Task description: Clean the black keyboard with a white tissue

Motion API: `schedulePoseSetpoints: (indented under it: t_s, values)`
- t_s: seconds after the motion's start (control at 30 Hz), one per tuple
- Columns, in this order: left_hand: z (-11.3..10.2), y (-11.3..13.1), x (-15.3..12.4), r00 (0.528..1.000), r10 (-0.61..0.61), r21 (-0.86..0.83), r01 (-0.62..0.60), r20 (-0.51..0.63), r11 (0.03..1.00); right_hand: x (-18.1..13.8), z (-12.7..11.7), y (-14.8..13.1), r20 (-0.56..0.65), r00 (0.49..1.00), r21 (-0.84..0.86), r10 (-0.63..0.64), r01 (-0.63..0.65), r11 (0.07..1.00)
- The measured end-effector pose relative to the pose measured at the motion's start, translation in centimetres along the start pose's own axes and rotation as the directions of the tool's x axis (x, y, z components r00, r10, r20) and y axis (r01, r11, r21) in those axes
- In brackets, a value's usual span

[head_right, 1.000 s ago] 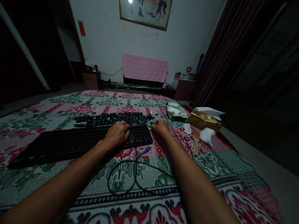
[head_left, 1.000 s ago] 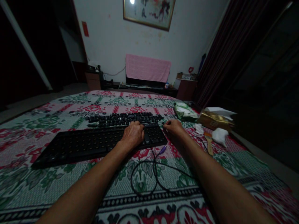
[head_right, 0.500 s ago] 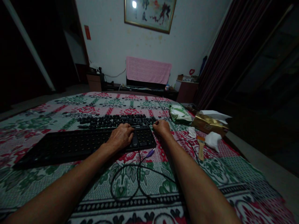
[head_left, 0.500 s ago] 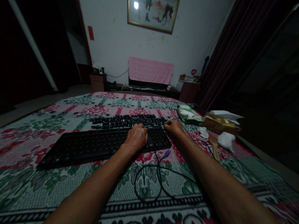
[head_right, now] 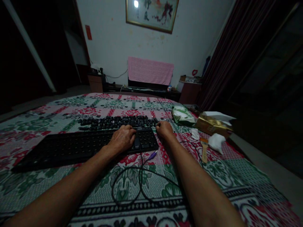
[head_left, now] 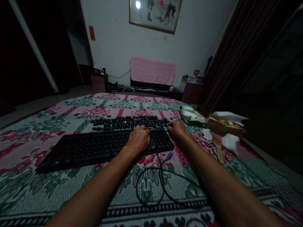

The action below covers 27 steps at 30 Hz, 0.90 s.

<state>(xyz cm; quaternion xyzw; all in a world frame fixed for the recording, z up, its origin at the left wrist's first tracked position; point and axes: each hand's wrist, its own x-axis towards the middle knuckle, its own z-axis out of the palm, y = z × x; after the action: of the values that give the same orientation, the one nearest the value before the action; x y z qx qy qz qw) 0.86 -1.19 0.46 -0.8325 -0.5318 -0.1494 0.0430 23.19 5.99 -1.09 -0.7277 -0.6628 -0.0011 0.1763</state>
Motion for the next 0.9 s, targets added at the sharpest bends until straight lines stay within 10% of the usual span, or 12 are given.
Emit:
schedulePoseSetpoints:
  t_s: [0.9]
  values:
    - [0.17, -0.08, 0.11, 1.000, 0.007, 0.011, -0.007, -0.010, 1.000, -0.60, 0.44, 0.21, -0.040, 0.999, 0.046, 0.029, -0.027, 0.999]
